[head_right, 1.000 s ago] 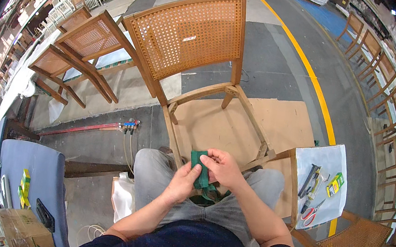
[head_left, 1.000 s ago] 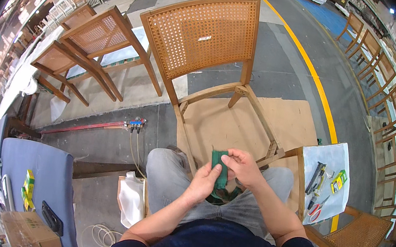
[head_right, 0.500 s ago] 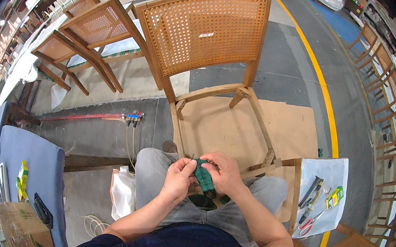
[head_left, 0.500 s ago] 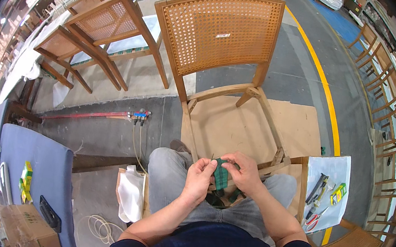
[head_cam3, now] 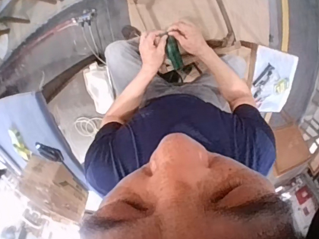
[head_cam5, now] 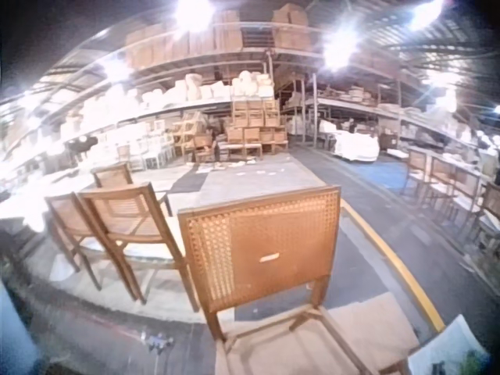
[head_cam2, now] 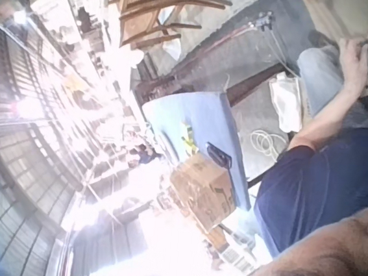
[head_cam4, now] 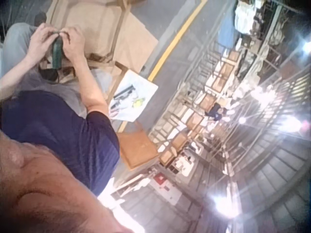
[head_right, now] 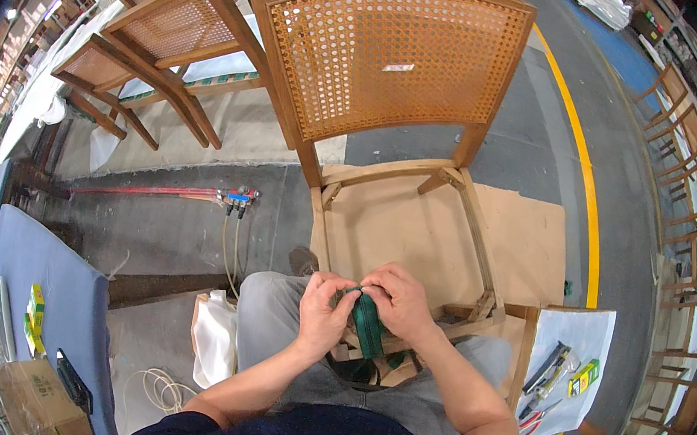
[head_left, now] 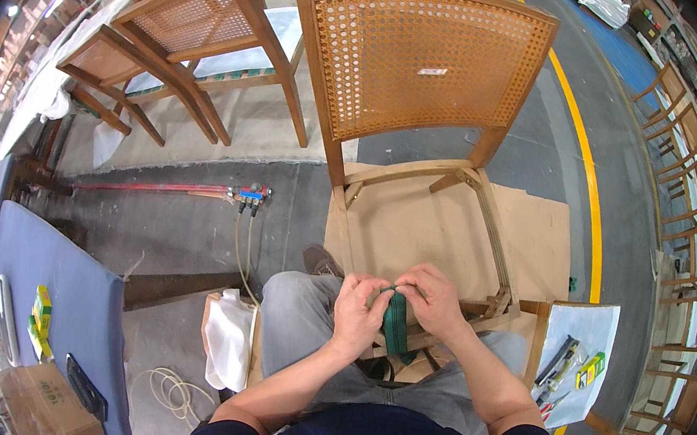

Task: The person staples a white fabric sheet to the underside of a wooden chair seat using a pneumatic staple gun. Then they attach green webbing straps across the seat frame, securing them with staples and trimming excess with scissors.

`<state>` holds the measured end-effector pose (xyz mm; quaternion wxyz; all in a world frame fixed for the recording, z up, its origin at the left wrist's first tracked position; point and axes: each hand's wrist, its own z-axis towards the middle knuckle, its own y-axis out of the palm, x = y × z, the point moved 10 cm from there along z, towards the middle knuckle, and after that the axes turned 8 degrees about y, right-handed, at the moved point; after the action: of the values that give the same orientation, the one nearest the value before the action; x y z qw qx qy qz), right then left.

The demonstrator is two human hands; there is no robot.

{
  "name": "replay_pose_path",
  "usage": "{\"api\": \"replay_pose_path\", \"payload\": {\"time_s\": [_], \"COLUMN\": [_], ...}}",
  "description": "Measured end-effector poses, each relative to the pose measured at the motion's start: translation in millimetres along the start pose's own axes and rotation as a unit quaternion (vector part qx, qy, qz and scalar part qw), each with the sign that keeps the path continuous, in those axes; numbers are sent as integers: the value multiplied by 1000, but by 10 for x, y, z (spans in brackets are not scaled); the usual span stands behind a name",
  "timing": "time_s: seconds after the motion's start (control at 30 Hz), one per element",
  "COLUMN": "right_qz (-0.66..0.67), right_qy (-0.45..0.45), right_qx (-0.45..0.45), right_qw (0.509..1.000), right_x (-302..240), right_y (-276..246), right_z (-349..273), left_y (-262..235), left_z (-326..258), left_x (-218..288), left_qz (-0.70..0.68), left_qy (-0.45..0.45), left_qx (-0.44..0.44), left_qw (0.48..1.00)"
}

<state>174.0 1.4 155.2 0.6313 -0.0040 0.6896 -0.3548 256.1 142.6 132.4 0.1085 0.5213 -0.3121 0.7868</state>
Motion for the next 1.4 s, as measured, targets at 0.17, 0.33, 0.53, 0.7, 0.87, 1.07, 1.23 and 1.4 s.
{"api": "replay_pose_path", "payload": {"time_s": [0.17,0.33,0.53,0.7,0.87,1.07,1.23,1.4], "right_qz": [-45,-80,-133,-159,-138,-101,-25,5], "right_qy": [-15,62,82,112,139,244,179,203], "right_qx": [-49,-88,-58,-51,-56,-81,54,262], "right_qw": [998,991,986,979,979,961,982,944], "right_x": [203,720,1187,1463,1441,1610,1495,1696], "right_y": [202,543,768,984,1108,961,493,-1146], "right_z": [512,1454,2554,2764,2794,2827,2252,687], "left_y": [87,84,246,442,368,469,686,447], "left_z": [375,872,1360,1490,1465,1570,1463,1530], "left_x": [-387,-1128,-1577,-1754,-1869,-1784,-2019,-1909], "left_qz": [31,74,141,161,186,242,276,344], "left_qy": [-14,-107,-79,-132,-172,-174,-164,-139], "left_qx": [-1,25,32,-40,-65,-88,-134,-53], "left_qw": [999,991,986,977,965,951,938,927]}}
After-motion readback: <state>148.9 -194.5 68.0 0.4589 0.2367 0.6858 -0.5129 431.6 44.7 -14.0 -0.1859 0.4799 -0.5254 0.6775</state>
